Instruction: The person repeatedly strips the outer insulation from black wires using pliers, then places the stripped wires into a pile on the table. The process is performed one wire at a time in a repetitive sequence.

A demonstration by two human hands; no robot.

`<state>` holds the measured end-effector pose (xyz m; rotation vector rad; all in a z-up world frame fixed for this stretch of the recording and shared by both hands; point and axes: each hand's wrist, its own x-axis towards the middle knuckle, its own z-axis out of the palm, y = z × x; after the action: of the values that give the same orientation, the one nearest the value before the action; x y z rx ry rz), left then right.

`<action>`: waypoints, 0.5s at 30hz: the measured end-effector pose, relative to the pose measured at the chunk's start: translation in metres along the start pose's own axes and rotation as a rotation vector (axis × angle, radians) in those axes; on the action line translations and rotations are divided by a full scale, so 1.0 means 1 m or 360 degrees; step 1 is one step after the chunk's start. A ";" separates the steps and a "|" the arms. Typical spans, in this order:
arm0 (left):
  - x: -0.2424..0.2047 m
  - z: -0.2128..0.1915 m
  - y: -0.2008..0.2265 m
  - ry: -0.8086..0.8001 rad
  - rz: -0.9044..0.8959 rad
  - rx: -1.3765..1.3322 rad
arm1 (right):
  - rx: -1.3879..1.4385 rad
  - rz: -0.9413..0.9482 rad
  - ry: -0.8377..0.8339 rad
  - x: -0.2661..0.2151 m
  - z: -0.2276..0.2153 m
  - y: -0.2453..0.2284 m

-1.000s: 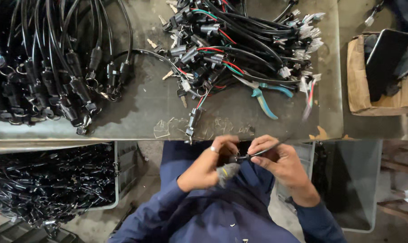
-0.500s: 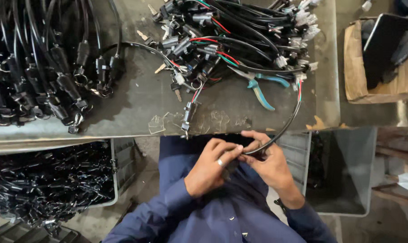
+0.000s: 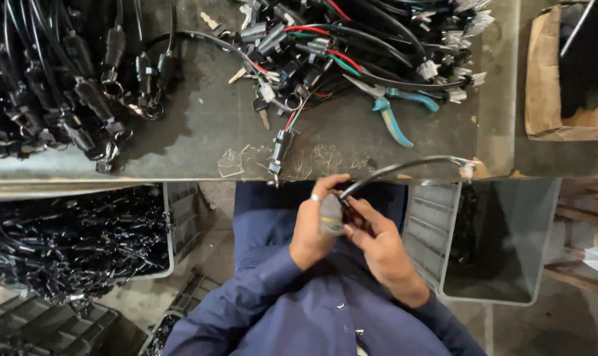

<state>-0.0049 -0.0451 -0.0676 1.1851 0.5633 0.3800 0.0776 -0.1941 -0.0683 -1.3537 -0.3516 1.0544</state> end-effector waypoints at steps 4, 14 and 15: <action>-0.001 0.006 0.002 -0.0048 0.0096 0.0288 | -0.0017 0.0035 0.0036 0.001 -0.007 0.007; -0.021 0.055 -0.008 -0.0012 0.0024 -0.0930 | 0.0646 -0.0211 -0.0001 0.002 0.007 -0.024; -0.013 0.062 -0.009 0.0021 0.0149 -0.0949 | 0.0828 -0.0103 0.0082 0.010 0.018 -0.033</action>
<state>0.0212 -0.1024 -0.0566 0.6351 0.3669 0.5882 0.0829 -0.1711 -0.0377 -0.8941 -0.0701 0.9701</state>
